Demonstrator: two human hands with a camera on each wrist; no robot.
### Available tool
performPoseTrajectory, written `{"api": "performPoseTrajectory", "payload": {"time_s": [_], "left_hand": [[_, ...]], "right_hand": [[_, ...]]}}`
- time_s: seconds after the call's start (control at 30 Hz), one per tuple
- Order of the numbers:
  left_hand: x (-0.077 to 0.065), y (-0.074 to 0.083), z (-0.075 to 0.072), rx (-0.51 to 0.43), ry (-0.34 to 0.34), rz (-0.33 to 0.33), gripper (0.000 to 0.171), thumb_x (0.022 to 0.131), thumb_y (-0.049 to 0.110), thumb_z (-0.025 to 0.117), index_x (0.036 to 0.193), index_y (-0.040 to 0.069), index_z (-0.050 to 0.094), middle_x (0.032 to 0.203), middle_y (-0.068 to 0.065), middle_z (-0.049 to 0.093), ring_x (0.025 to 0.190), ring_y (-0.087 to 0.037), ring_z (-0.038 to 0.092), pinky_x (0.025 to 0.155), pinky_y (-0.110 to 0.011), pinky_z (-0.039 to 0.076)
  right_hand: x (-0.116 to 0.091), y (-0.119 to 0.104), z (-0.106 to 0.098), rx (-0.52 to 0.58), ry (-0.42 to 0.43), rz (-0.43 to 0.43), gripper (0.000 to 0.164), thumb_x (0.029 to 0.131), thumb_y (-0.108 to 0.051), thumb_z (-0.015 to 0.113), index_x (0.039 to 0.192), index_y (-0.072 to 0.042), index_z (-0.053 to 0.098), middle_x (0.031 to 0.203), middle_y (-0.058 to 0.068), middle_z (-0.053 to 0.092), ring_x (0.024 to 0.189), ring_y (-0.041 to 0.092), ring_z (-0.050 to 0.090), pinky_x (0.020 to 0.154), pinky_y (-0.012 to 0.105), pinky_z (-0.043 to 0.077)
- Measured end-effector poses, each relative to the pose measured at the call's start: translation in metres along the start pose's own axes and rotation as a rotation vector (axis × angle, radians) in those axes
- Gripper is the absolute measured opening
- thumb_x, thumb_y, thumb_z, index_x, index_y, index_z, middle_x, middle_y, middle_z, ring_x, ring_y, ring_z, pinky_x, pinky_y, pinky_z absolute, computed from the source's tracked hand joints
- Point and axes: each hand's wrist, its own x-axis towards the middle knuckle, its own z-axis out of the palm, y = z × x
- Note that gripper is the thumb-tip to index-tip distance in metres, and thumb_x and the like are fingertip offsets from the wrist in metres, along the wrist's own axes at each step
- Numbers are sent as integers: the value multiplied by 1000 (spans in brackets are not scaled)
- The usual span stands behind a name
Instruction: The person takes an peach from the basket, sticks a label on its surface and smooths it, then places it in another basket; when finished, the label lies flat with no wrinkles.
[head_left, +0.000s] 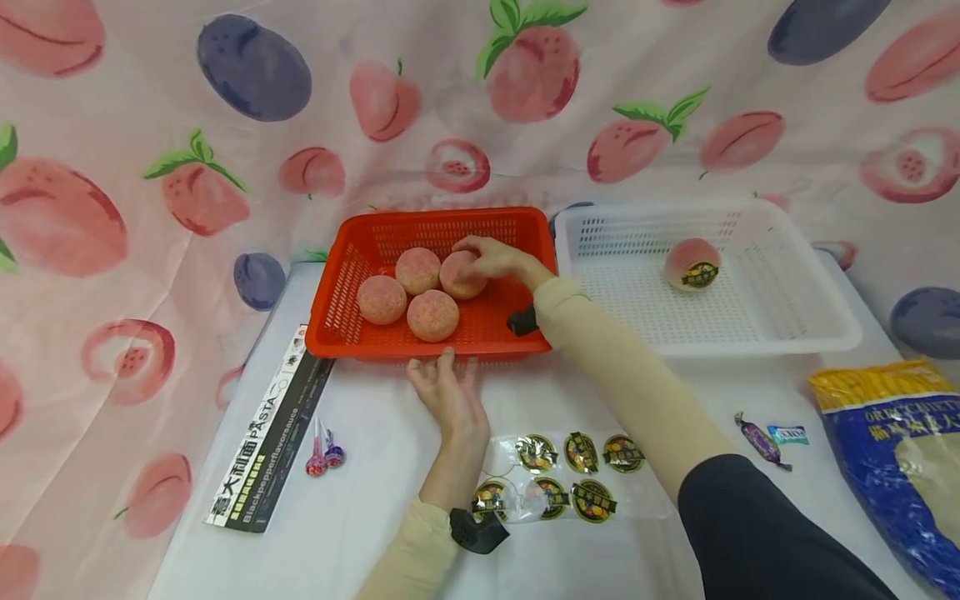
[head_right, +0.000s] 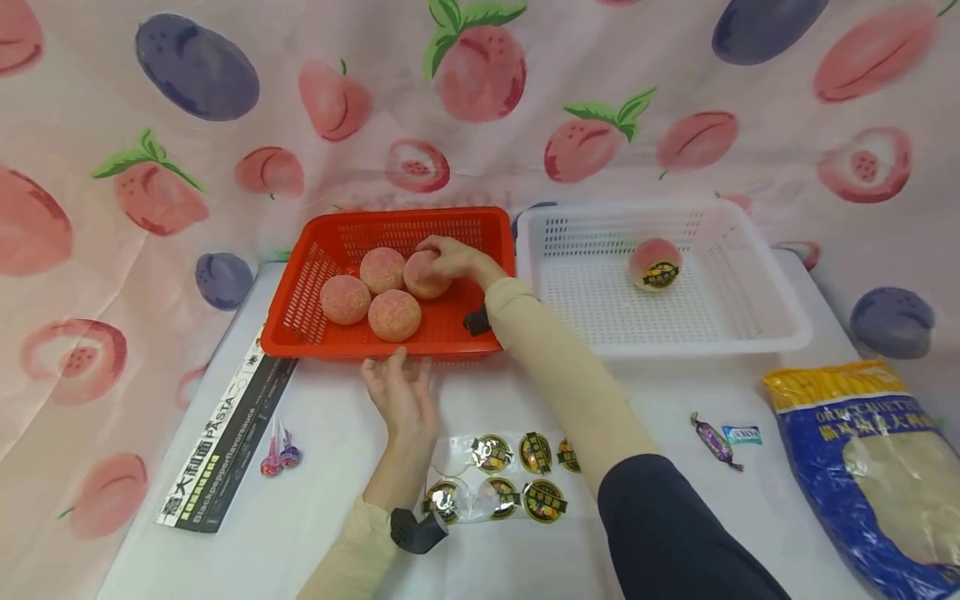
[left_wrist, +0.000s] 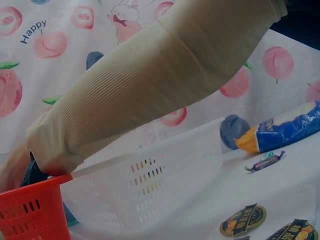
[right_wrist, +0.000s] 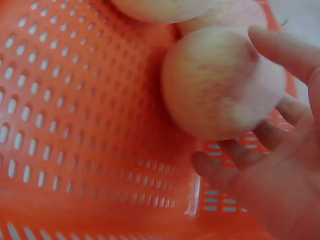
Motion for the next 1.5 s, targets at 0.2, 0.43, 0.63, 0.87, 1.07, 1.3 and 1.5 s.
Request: {"api": "performPoseTrajectory", "payload": {"time_s": [0.2,0.43,0.63,0.87,1.07,1.3,1.5], "left_hand": [[-1,1,-2,4,-9,-6,38,87,4,49,117,10,28,110,-6,42,103,-26,45,77,-33,47],[1,0,-2,-10,-17,-3,32,86,4,49,109,13,29,102,-4,40,94,-22,46,73,-32,47],[2,-2,-2,-21,-18,3,32,85,4,51,106,13,29,97,-2,39,88,-19,47,71,-31,46],[3,-4,-4,-27,-29,7,36,84,7,55,107,11,28,98,-2,40,86,-18,46,74,-35,45],[4,-4,-6,-32,-27,17,39,84,6,55,111,8,27,96,-2,39,84,-18,45,71,-32,45],[4,-3,-7,-38,-41,17,32,85,4,53,107,15,32,104,-6,40,90,-21,44,72,-31,45],[4,-2,-4,-41,-62,15,43,86,6,52,119,10,25,106,-5,41,98,-24,43,76,-33,45]], "right_hand": [[3,5,6,30,13,23,53,75,-33,68,121,-22,45,124,0,46,112,17,42,102,38,33],[-7,-2,0,104,65,-38,49,76,-30,68,120,-20,51,122,0,50,109,16,45,99,36,37],[-12,3,-7,182,156,-44,53,72,-45,67,120,-27,49,118,-5,52,107,14,45,97,36,38],[-36,-7,-15,256,261,-89,55,70,-48,68,120,-35,49,125,-7,47,109,14,44,93,37,40],[-63,-20,-22,353,290,-152,53,70,-41,71,118,-34,52,121,-5,51,105,16,49,86,35,45],[-116,-43,-20,398,301,-217,49,76,-30,68,122,-27,50,122,-1,52,106,18,50,90,37,43],[-151,-44,-16,403,317,-268,46,79,-25,65,122,-25,50,120,1,51,105,21,50,88,39,45]]}}
